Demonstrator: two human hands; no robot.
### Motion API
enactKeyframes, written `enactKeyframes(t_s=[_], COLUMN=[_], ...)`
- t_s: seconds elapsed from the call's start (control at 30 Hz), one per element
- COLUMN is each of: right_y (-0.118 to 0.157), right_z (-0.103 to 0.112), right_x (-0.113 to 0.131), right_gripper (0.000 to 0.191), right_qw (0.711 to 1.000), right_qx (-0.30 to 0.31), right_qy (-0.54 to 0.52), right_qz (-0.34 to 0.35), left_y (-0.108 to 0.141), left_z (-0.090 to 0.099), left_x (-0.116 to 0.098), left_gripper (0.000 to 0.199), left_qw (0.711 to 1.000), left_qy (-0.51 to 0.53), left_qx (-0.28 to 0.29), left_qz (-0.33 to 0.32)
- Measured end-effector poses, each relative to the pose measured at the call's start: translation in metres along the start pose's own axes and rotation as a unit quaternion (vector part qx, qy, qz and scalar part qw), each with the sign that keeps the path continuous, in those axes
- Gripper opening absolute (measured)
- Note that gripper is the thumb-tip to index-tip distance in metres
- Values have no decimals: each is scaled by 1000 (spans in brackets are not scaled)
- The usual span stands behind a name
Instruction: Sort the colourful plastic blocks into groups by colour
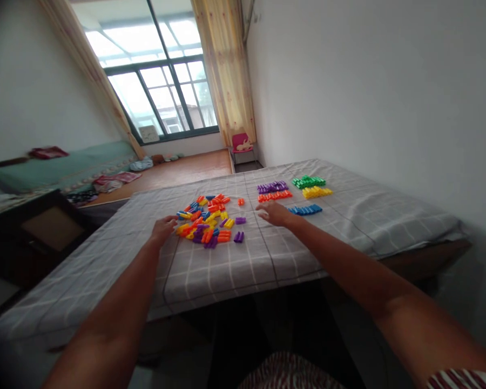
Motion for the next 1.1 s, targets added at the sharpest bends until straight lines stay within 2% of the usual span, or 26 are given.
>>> enactKeyframes(t_s=[0.13, 0.27, 0.37, 0.47, 0.57, 0.63, 0.73, 0.8, 0.87, 0.93, 1.0, 1.1], right_y=[-36, -77, -105, -123, -129, -125, -108, -89, -64, -35, -4, 40], right_z=[-18, -37, -51, -61, -59, -51, -35, -24, -13, -3, 6, 13], right_x=[63, 97, 110, 118, 118, 108, 70, 29, -24, -83, -142, -215], right_gripper=[30, 36, 39, 31, 20, 21, 23, 22, 23, 29, 36, 35], right_qw=[998, 996, 996, 996, 996, 994, 987, 978, 959, 922, 872, 814], right_qx=[12, -13, -30, -30, -47, -71, -104, -132, -168, -214, -263, -281], right_qy=[-16, -42, -55, -57, -61, -82, -120, -142, -168, -182, -163, -81], right_qz=[60, 73, 63, 59, 52, 17, -34, -76, -156, -266, -378, -502], left_y=[2, 5, 7, 8, 6, 4, 2, 1, 0, -1, -2, -6], left_z=[-13, -11, -8, -8, -11, -11, -11, -9, -7, -5, -3, -1], left_x=[17, 24, 24, 23, 26, 28, 30, 30, 28, 26, 24, 23], left_gripper=[40, 38, 37, 37, 36, 36, 36, 37, 38, 38, 38, 38], left_qw=[999, 1000, 1000, 1000, 1000, 1000, 1000, 1000, 1000, 999, 998, 997], left_qy=[-38, -11, -5, -8, 3, 8, 7, 0, -18, -39, -55, -76], left_qx=[-1, 0, -3, -7, -10, -13, -14, -9, 0, 11, 17, 18], left_qz=[-2, -12, -5, -5, -2, -3, -8, -12, -14, -11, -7, -5])
Point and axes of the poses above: each hand's wrist, its own y-axis away from the middle knuckle, its own z-axis out of the back of the hand, x = y × z, the point moved 1 cm from there along -y, towards the middle knuckle, and after that the axes turned 11 degrees about y, right-handed, at the moved point
